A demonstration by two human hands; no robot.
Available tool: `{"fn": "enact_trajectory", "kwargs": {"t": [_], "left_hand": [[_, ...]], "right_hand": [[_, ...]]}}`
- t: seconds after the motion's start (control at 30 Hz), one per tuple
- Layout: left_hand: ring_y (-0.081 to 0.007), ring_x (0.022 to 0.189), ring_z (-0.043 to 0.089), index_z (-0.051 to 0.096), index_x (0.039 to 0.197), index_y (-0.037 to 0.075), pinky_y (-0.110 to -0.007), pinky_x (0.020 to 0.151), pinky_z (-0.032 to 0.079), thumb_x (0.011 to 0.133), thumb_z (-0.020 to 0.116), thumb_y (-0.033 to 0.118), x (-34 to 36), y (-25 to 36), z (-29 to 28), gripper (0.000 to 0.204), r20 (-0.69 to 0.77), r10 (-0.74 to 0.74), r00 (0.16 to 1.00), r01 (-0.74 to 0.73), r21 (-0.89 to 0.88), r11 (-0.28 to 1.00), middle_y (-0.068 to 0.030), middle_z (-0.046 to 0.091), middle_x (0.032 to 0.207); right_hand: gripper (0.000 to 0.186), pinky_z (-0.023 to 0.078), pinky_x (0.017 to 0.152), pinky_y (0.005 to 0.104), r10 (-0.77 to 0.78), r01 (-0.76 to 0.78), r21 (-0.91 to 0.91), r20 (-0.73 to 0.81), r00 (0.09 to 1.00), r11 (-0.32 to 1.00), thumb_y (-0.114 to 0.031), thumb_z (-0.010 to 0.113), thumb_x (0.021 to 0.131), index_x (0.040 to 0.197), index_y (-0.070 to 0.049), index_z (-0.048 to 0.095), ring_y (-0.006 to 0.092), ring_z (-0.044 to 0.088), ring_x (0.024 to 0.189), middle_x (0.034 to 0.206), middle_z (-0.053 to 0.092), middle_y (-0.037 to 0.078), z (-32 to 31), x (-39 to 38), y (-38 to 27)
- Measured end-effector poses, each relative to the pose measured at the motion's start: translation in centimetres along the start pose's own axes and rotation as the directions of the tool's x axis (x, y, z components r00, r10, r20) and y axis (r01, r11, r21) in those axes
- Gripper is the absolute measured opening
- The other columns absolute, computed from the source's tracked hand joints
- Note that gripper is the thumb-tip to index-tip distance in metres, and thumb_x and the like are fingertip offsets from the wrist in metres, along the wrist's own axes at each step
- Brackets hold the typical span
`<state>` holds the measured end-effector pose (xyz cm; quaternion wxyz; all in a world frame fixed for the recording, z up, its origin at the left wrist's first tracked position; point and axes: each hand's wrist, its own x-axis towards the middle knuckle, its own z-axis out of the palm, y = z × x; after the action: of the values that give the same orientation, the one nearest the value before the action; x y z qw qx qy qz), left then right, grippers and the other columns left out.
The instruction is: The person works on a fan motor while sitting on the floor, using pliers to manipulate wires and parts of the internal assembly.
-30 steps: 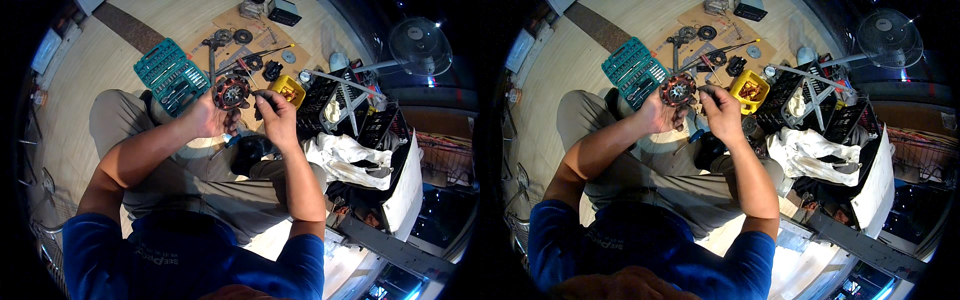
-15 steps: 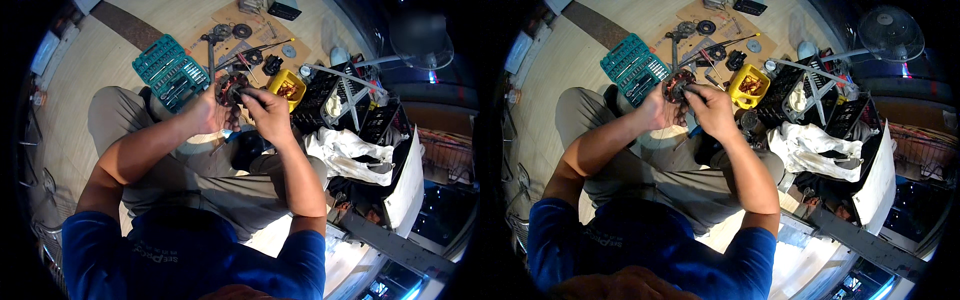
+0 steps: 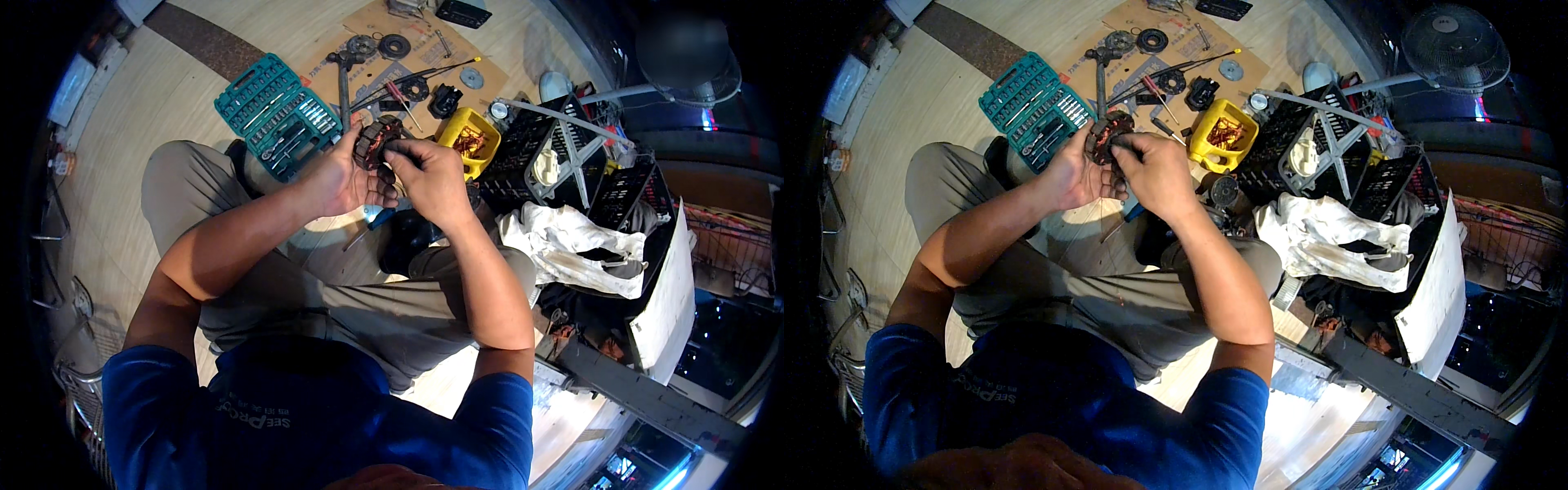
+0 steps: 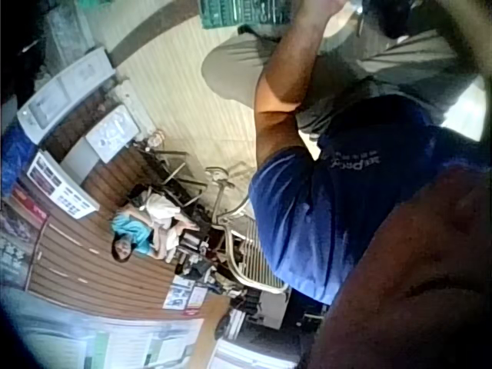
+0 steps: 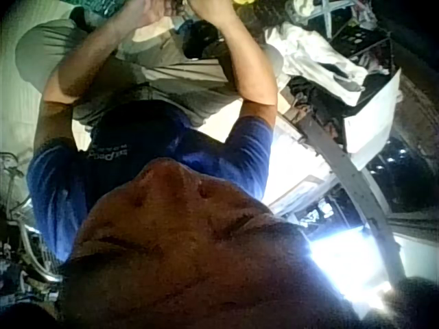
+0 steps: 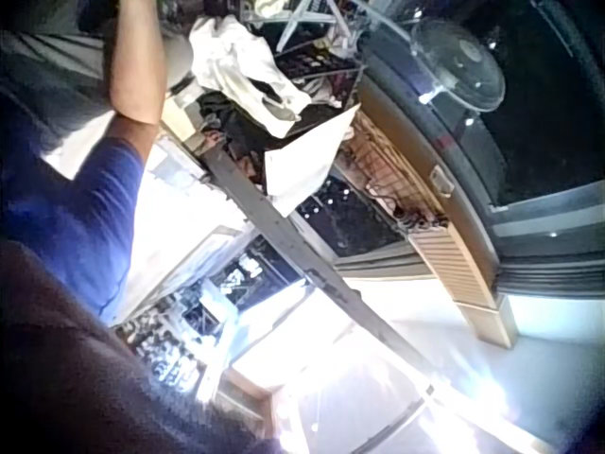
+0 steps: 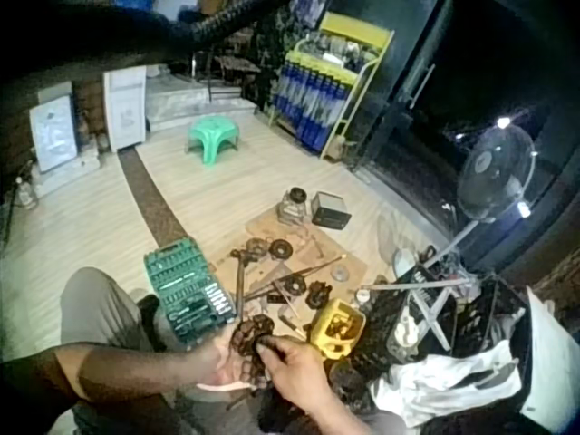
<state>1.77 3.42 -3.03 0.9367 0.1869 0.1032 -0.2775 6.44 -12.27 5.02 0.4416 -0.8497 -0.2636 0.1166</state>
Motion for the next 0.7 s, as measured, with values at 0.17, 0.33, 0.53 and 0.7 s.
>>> {"fn": "enact_trajectory", "kwargs": {"t": [0.17,0.33,0.53,0.7], "left_hand": [[-0.0312,0.078,0.067,0.059,0.105,0.005,-0.044,0.078,0.054,0.091,0.024,0.072,-0.05,-0.09,0.63,0.077,-0.072,0.028,0.997,-0.027,0.02,0.999,-0.0172,0.065,0.084],[-0.0319,0.079,0.066,0.059,0.106,0.006,-0.043,0.076,0.054,0.092,0.023,0.071,-0.06,0.01,0.88,0.075,-0.067,0.028,0.997,-0.026,0.042,0.999,-0.0163,0.065,0.086],[-0.0291,0.078,0.064,0.057,0.11,0.008,-0.044,0.076,0.052,0.096,0.024,0.064,-0.11,-0.04,1.02,0.067,-0.051,0.063,0.997,-0.062,0.017,0.998,-0.0112,0.064,0.094],[-0.0258,0.083,0.064,0.056,0.115,0.011,-0.044,0.077,0.052,0.098,0.028,0.056,0.12,-0.1,0.49,0.056,0.025,0.106,0.994,-0.106,-0.016,0.994,-0.0076,0.065,0.098]], "right_hand": [[0.016,0.048,0.061,0.0253,0.163,-0.171,0.102,0.085,0.983,0.98,-0.008,0.067,0.085,0.095,0.004,0.069,0.0066,0.056,0.066,0.074,0.069,0.008,-0.36,0.01,-0.45],[0.016,0.048,0.06,0.025,0.16,-0.169,0.144,0.073,0.984,0.975,-0.008,0.067,0.086,0.095,0.005,0.069,0.0062,0.055,0.066,0.075,0.068,0.006,-0.01,-0.08,0.07],[0.014,0.046,0.058,0.0237,0.188,-0.196,0.209,0.055,0.981,0.958,-0.007,0.065,0.087,0.091,0.005,0.068,0.0057,0.054,0.064,0.072,0.066,0.004,0.1,-0.2,-0.29],[0.013,0.047,0.056,0.0242,0.144,-0.144,0.151,0.008,0.99,0.978,-0.007,0.065,0.086,0.088,0.006,0.067,0.0061,0.056,0.063,0.069,0.065,0.006,0.39,-0.75,-0.87]]}}
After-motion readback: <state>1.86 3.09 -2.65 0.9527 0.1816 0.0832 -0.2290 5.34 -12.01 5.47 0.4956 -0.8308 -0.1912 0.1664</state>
